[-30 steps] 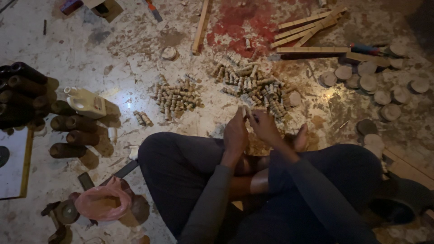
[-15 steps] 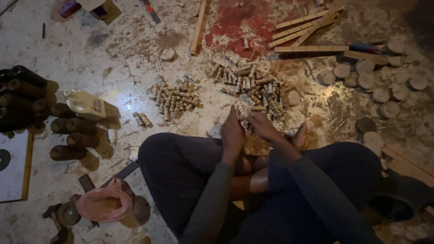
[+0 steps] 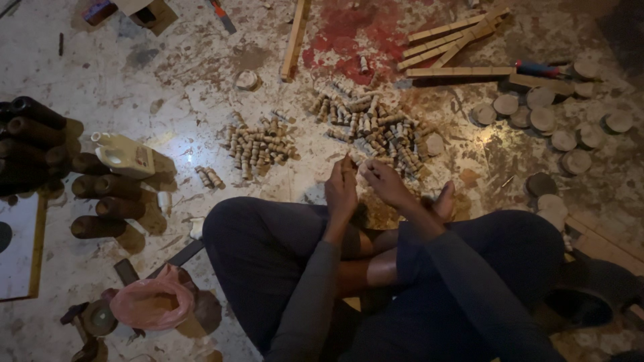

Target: The person sits cross-legged on the floor and repeatedly picks up small wooden pieces, aligns them, and joins them together by hand. Finished assemblies are placed into a growing pile on the floor.

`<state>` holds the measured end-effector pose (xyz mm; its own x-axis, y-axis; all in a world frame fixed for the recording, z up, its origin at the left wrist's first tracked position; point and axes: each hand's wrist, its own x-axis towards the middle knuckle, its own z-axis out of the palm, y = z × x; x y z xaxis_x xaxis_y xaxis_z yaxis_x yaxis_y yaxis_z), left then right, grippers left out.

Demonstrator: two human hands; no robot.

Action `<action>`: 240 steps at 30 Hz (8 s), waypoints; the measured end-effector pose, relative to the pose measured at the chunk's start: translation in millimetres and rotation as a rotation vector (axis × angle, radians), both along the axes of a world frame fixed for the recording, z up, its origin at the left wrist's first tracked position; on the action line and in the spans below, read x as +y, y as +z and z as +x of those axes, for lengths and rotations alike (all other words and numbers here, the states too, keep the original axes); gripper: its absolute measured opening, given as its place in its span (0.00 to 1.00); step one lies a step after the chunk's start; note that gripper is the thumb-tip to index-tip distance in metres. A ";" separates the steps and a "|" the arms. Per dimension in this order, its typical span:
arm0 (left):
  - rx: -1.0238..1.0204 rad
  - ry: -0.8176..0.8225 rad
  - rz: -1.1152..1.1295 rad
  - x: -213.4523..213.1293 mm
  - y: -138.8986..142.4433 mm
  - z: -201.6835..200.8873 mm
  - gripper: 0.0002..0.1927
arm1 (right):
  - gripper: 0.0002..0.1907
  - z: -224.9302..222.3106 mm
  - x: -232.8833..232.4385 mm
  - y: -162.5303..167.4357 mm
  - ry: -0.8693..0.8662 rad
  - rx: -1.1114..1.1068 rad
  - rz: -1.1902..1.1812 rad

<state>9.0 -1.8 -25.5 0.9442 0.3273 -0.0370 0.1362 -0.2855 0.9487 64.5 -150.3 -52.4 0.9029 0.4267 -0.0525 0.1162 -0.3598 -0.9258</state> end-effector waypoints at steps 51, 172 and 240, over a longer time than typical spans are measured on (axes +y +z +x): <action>0.084 0.039 0.003 -2.2 -26.6 13.0 0.14 | 0.13 -4.2 -2.5 4.7 0.102 -0.079 -0.227; 0.066 0.086 0.054 -3.7 -20.8 8.8 0.21 | 0.13 -5.2 -0.6 41.3 0.056 -0.025 -0.143; 0.026 0.116 -0.303 0.6 -35.4 13.8 0.25 | 0.11 -23.0 10.2 86.7 0.029 -0.514 -0.268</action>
<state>22.8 -1.2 -60.8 0.8987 0.4031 -0.1729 0.1768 0.0279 0.9838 41.6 -140.1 34.3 0.8290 0.4841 0.2802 0.5404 -0.5641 -0.6243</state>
